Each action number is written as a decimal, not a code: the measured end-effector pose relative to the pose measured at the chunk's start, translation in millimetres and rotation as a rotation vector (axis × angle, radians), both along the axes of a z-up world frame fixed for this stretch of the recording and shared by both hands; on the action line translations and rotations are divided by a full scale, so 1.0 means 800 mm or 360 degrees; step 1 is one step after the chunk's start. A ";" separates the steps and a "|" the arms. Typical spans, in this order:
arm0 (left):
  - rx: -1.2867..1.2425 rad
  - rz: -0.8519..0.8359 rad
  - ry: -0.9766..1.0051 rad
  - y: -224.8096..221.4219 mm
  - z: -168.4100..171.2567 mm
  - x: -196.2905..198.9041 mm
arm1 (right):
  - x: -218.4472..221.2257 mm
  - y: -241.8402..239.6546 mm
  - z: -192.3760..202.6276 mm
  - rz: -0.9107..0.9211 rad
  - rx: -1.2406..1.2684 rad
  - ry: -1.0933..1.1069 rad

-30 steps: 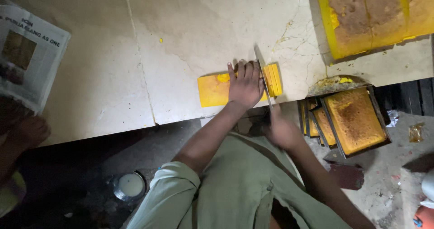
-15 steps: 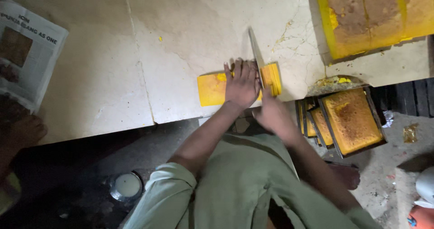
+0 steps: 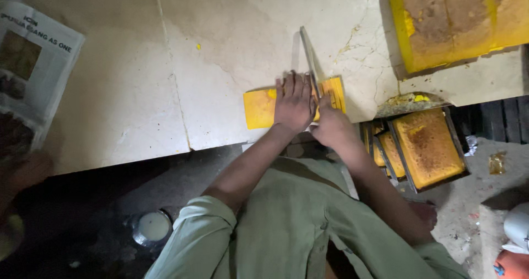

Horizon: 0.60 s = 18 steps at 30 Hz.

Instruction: The person removes a yellow food block from a metal tray, places it on a newspaper-lined table, and uses a long knife to cut the block into smaller rectangular pieces. The person repeatedly slices the block into thin strips and stacks them on the table.

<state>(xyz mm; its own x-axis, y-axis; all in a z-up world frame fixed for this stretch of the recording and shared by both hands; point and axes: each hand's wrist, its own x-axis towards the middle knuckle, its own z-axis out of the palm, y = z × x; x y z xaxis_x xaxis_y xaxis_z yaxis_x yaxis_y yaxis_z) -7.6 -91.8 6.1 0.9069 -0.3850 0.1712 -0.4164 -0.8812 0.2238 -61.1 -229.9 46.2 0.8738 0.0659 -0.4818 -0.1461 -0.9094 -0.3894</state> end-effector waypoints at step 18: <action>-0.0038 0.0002 0.0086 0.017 0.003 -0.002 | -0.007 0.017 0.020 -0.0059 0.0052 -0.0020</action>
